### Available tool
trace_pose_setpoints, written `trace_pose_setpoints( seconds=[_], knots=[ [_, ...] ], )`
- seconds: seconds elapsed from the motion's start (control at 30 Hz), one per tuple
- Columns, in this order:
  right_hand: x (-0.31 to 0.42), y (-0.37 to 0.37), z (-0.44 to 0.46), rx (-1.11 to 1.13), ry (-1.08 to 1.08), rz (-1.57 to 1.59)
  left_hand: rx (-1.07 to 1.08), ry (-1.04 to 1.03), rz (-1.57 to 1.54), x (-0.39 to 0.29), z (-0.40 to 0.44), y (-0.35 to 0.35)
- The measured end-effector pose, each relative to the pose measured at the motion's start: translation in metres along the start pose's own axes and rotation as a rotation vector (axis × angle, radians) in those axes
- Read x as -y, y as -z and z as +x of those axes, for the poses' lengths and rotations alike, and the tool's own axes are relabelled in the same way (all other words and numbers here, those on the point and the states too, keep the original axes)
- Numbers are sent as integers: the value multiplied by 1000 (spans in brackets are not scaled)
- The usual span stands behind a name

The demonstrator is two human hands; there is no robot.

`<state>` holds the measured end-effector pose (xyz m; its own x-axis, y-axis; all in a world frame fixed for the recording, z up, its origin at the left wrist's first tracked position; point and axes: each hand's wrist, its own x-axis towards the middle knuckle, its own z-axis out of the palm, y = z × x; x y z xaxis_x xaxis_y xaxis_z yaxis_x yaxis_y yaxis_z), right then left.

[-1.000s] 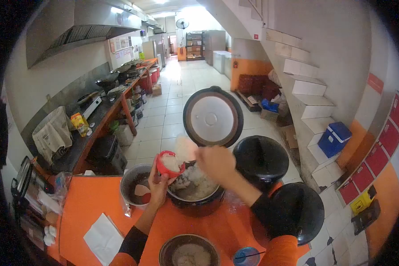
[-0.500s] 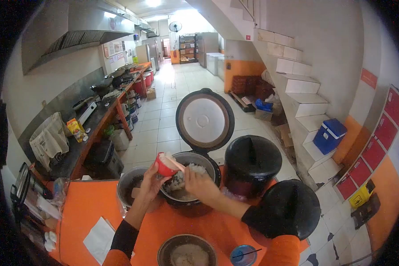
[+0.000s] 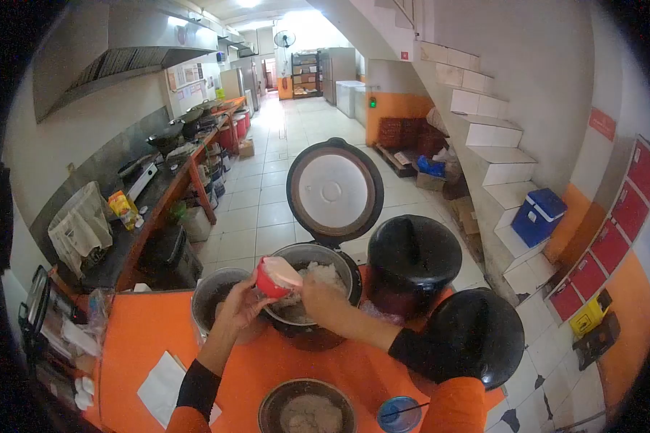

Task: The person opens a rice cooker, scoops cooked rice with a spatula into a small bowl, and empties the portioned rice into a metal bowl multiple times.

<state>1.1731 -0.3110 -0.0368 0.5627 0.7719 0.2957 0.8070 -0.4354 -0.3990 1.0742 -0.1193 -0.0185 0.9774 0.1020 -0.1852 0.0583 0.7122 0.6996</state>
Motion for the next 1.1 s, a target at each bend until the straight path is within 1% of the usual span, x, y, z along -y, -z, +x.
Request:
trace_pose_setpoints(
  seconds=[0.03, 0.1, 0.13, 0.2, 0.23, 0.3, 0.33, 0.4, 0.43, 0.5, 0.53, 0.6, 0.63, 0.7, 0.73, 0.77, 0.83, 0.87, 0.93, 0.97, 1.03, 1.07, 1.1],
  knots=[
    [0, -2, -5, 5, 0, -4, 0, 0, -7, 4, 1, 6],
    [17, 11, -16, 21, -57, 167, 70, -153, 173, 13, 4, 19],
    [22, 27, -16, 17, -57, 167, 72, -153, 175, 15, 4, 20],
    [29, 64, -9, 75, 55, 243, 113, -315, 111, 21, 1, 15],
    [26, 59, -6, 74, 58, 245, 111, -316, 114, 20, 1, 10],
    [18, 42, 0, 74, 100, 178, 97, -440, 171, 20, 0, -2],
    [23, 33, -1, 69, 101, 175, 101, -443, 173, 21, 2, -4],
    [37, 11, -6, -46, -103, 356, 55, -460, 193, 25, 5, -5],
    [30, 3, -1, -51, -105, 355, 60, -459, 195, 25, 7, -5],
    [24, -4, 6, 34, -46, 225, 45, -443, 264, 29, 7, -1],
    [14, -1, 5, 35, -49, 227, 45, -439, 264, 30, 6, 0],
    [17, 44, 10, 148, 70, 267, 103, -487, 166, 26, 6, 3],
    [18, 38, 9, 147, 77, 264, 103, -494, 165, 24, 7, 2],
    [30, 20, -1, 4, -1, 304, 131, -539, 132, 23, 7, 1],
    [43, 17, -13, -84, 45, 269, 132, -537, 129, 25, 8, 1],
    [43, 17, -13, -81, 38, 269, 138, -535, 111, 28, 7, 2],
    [37, 26, 0, 31, -10, 333, 153, -549, 87, 30, 11, 4],
    [40, 44, 4, 28, -9, 334, 166, -538, 53, 32, 11, 9],
    [51, 84, 6, 124, -29, 338, 171, -525, 26, 28, 7, 10],
    [48, 69, 8, 131, -26, 338, 177, -546, 28, 26, 7, 5],
    [34, 21, 8, -124, 106, 238, 174, -555, 25, 26, 3, 1],
    [33, 22, 12, -33, 22, 195, 171, -527, 6, 25, 1, 2],
    [20, 25, 22, 59, 84, 187, 163, -501, -14, 25, -2, 6]
  ],
)
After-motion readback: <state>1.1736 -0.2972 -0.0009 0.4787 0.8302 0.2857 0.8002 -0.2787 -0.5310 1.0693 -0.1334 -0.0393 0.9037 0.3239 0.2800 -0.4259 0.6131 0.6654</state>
